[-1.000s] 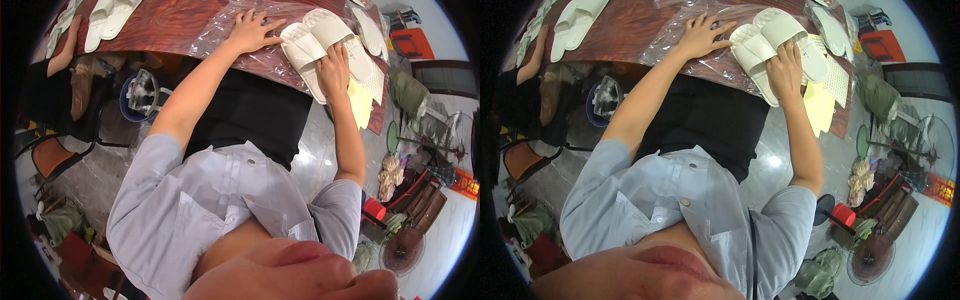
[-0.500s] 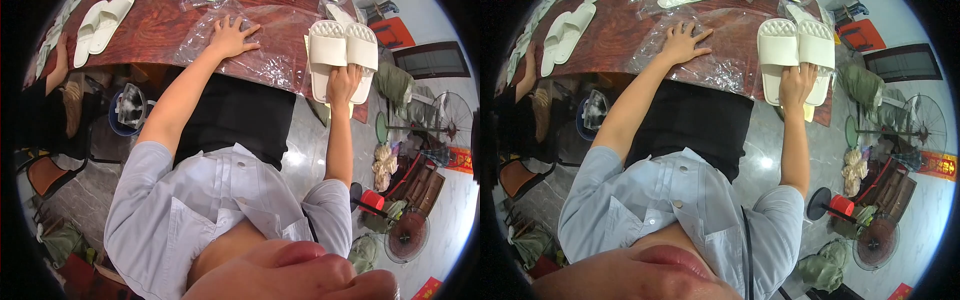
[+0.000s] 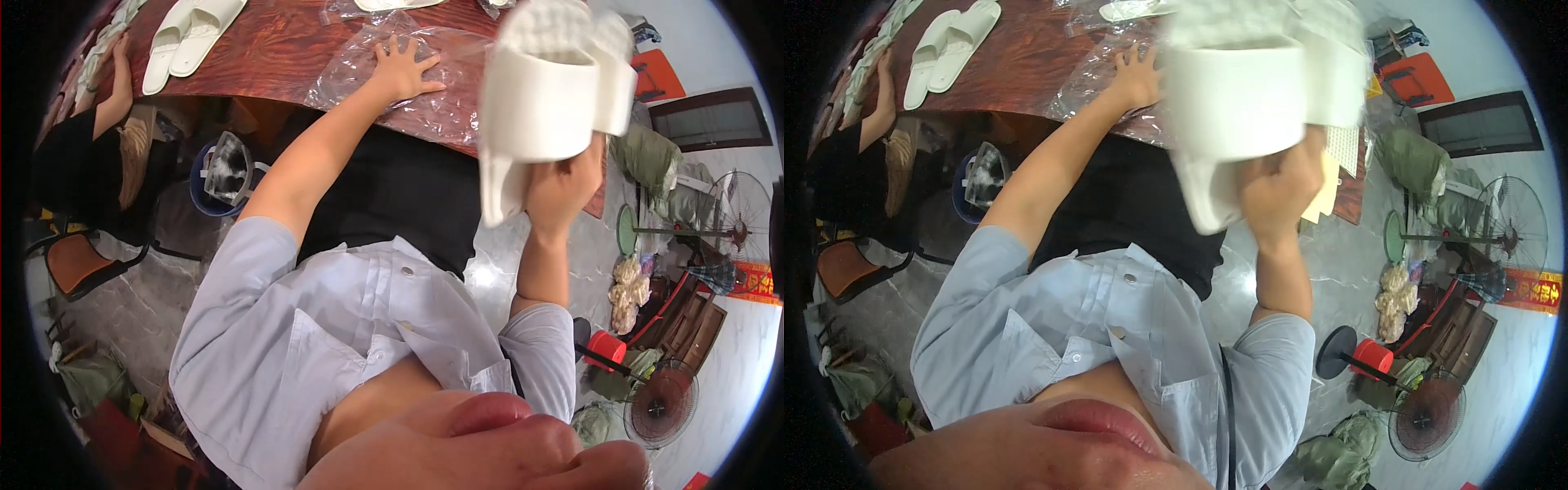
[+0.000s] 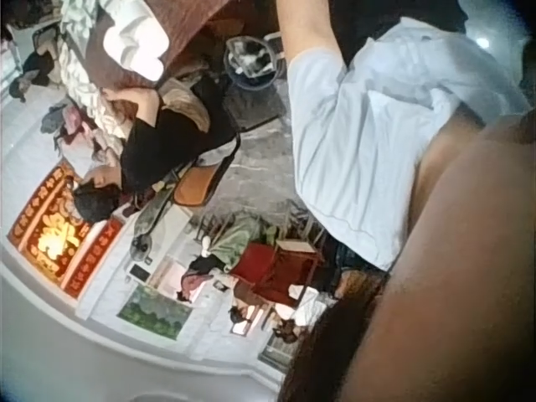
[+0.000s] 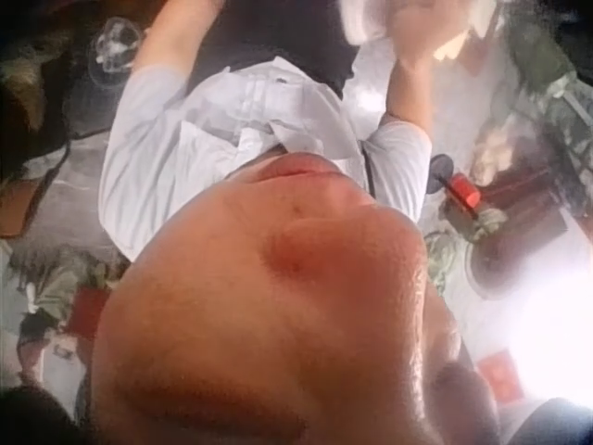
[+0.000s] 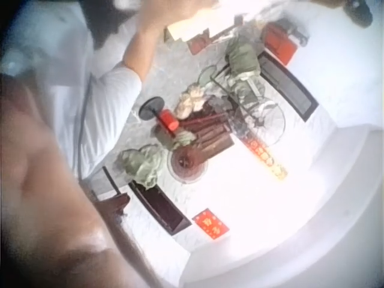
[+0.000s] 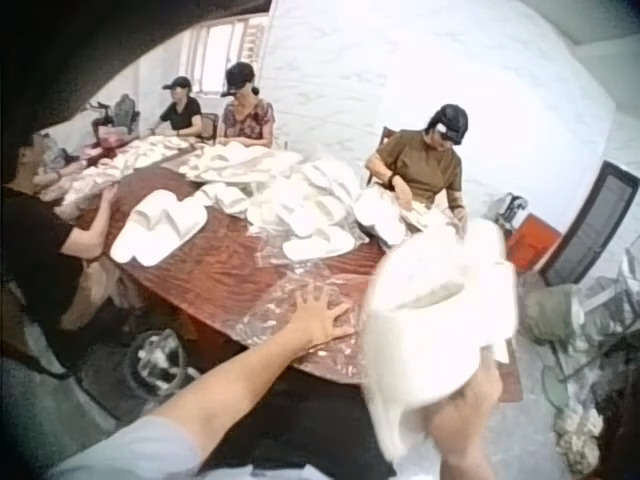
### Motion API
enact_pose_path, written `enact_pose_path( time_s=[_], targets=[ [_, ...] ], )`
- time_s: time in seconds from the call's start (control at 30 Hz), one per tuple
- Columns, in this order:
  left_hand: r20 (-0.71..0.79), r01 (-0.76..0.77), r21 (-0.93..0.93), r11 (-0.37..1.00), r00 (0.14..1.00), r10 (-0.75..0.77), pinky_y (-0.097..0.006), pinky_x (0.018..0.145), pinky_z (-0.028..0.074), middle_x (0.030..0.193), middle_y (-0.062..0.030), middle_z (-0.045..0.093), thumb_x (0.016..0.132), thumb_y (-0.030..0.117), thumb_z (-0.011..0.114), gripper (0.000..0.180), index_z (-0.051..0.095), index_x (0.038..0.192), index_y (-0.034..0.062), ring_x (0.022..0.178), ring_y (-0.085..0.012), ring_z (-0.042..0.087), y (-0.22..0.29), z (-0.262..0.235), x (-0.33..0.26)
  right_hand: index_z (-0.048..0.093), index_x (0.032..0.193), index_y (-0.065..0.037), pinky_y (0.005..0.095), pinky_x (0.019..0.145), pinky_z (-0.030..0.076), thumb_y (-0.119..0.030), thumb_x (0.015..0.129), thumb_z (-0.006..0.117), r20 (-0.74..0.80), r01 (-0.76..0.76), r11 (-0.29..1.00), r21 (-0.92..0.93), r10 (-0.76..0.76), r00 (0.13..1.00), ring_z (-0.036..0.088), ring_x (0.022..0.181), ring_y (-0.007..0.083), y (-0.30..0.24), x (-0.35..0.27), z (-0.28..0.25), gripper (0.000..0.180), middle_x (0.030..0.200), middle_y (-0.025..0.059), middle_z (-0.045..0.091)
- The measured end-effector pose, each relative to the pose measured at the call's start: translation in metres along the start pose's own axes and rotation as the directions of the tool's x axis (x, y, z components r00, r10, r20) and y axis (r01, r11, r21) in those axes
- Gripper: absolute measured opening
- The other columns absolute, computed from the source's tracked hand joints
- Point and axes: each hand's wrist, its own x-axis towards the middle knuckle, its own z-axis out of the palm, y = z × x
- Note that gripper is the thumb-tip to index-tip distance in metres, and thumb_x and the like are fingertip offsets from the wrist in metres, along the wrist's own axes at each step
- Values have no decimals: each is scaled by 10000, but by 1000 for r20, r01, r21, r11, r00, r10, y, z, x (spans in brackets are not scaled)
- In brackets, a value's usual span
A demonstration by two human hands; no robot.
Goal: Packing white slippers into plastic bags at a factory table.
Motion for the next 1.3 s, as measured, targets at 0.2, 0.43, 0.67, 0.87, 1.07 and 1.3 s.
enact_pose_path(
  time_s=[0.2, 0.43, 0.67, 0.87, 1.07, 1.3],
  targets=[
    [397, -253, 375, 892, 913, 92, -713, 1064, 146, 1521, -200, 292, 947, 527, 470, 656, 353, 1492, 182, 1429, -432, 166, 122, -16, 7, 671, 989, 1, 385, 771, 502, -66, 758, 689, 301, 10, 944, 330, -116, 947, 623, 891, 312, -42, -4, 75, 241, 977, 162, 632],
    [-280, -222, 169, 960, 923, 263, -668, 1099, 157, 1566, -181, 214, 935, 494, 441, 642, 285, 1515, 267, 1431, -451, 150, -50, 50, 33, 637, 746, 36, 474, 754, 430, -103, 754, 643, 194, 47, 999, 15, -49, 980, 576, 812, 380, 31, 11, 199, 139, 844, 205, 609],
    [-46, -42, 589, 807, 995, 86, -657, 1058, 188, 1450, -162, 406, 911, 355, 512, 449, 534, 1351, 269, 1369, -385, 300, 57, 3, -2, 722, 967, -39, 700, 969, 286, -299, 898, 565, 4, -325, 731, -601, 409, 913, 544, 1083, 387, 158, -49, 167, 311, 1024, 154, 630],
    [-383, -60, 232, 971, 912, 148, -525, 1055, 313, 1294, -99, 580, 871, 246, 616, 408, 614, 1277, 269, 1239, -315, 495, 17, -9, -1, 742, 991, -62, 396, 924, 478, -146, 881, 603, 206, -361, 919, -158, 388, 898, 662, 907, 313, 156, -43, 142, 197, 999, 151, 697],
    [-469, -146, -33, 989, 876, 113, -415, 928, 477, 1105, -103, 682, 877, 103, 579, 336, 669, 1190, 186, 1036, -327, 618, 17, -14, 1, 732, 907, -10, 341, 764, 532, 33, 811, 569, -118, -587, 807, 62, 590, 799, 695, 830, 258, 163, -68, 103, 194, 912, 160, 720],
    [-415, -72, -16, 997, 908, 58, -418, 893, 480, 1068, -121, 684, 892, 163, 598, 274, 684, 1151, 146, 999, -325, 622, 25, -22, -6, 701, 888, 36, 319, 755, 527, 53, 821, 547, -276, -590, 795, 142, 604, 747, 680, 800, 203, 163, -87, 106, 169, 891, 137, 716]
  ],
)
